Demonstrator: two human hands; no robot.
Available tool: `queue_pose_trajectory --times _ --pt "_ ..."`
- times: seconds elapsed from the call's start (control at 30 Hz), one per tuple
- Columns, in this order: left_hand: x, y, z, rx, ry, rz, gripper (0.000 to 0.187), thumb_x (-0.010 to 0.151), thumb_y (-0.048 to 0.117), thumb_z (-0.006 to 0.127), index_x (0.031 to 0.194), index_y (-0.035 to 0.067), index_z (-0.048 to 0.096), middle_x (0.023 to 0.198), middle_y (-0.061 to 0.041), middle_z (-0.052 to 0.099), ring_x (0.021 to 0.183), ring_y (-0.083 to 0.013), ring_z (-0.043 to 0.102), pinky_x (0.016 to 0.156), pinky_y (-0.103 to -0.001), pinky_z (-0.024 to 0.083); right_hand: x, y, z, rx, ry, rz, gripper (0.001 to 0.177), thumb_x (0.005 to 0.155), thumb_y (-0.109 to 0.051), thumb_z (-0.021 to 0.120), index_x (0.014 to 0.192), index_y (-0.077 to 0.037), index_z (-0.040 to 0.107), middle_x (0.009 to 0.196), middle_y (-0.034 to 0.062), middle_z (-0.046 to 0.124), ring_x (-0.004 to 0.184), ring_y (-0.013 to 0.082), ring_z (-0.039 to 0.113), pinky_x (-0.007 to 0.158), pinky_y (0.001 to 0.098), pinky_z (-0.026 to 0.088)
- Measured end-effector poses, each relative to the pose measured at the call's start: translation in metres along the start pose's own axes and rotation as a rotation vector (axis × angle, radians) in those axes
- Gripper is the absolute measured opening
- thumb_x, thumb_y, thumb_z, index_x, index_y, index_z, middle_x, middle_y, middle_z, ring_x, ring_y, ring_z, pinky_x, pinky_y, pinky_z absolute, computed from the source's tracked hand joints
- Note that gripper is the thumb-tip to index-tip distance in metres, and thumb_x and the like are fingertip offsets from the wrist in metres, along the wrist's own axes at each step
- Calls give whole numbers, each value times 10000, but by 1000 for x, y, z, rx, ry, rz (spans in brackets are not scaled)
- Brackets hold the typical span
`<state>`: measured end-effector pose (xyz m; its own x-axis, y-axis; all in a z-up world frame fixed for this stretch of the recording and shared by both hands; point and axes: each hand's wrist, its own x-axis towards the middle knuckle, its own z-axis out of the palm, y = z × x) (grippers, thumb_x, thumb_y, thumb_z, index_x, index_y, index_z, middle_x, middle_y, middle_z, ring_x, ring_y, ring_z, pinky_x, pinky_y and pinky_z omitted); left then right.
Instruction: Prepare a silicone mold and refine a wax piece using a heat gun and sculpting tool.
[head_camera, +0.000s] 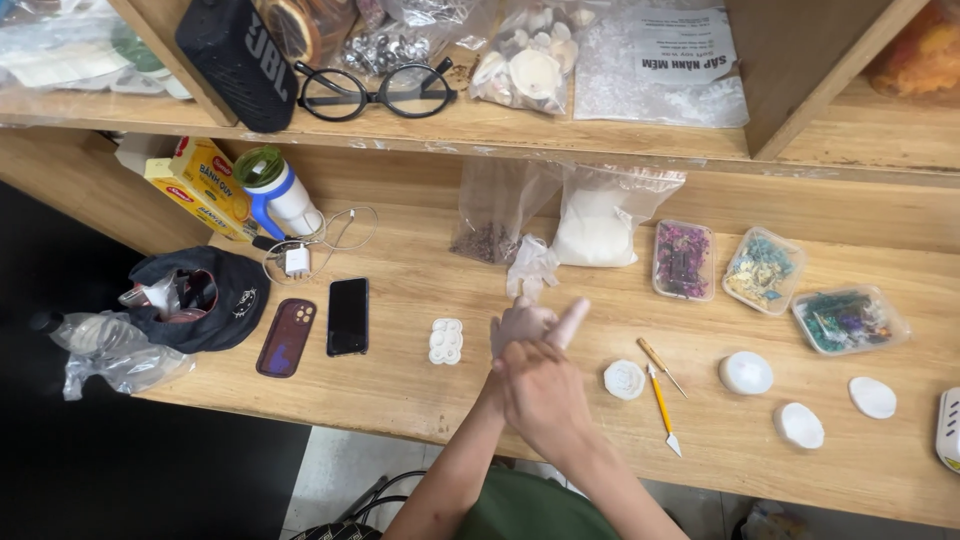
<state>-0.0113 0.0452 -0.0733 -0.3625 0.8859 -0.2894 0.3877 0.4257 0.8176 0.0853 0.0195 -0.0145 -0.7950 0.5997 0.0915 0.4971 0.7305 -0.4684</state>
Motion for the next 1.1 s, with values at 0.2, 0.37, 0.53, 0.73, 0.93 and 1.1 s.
queue_pose_trajectory --times 0.2,0.37,0.53,0.73,0.93,1.1 --pt "25 -69 -20 -1945 -862 653 827 1043 693 341 1658 141 324 1692 -190 220 1577 -372 210 1292 -553 259 -17 -21 -5 170 373 -173 307 787 -168 732 999 11 602 980 195 617 888 395 604 756 464 461" --pt "4 -46 -29 -2237 -368 325 823 978 701 355 1565 124 361 1681 -175 217 1543 -369 178 1217 -537 246 -16 12 38 365 322 -51 245 857 -137 730 1061 -39 636 1096 116 653 965 334 631 834 422 503" --pt "13 -35 -38 -2258 -493 389 875 972 691 387 1579 62 350 1676 -181 260 1557 -363 206 1244 -531 256 -4 -9 15 348 365 -229 262 800 -113 755 1028 -52 640 1059 106 651 984 335 628 850 431 507" --pt "23 -42 -34 -2075 -197 292 790 999 585 466 1575 53 363 1640 -196 352 1548 -371 267 1252 -525 249 2 10 32 432 319 -125 150 850 -34 688 994 -50 652 994 114 676 890 314 645 788 407 521" --pt "-5 5 -54 -1867 65 19 849 893 656 436 1596 207 276 1637 -172 281 1507 -382 303 1220 -551 240 6 8 16 749 21 145 209 850 -42 686 1028 -58 576 792 153 631 707 335 592 614 442 486" --pt "1 12 -52 -1762 488 -42 816 948 657 363 1614 203 236 1695 -84 225 1542 -296 276 1252 -475 121 15 28 50 311 312 146 407 746 -42 683 1121 -81 531 714 105 635 660 318 652 625 443 510"
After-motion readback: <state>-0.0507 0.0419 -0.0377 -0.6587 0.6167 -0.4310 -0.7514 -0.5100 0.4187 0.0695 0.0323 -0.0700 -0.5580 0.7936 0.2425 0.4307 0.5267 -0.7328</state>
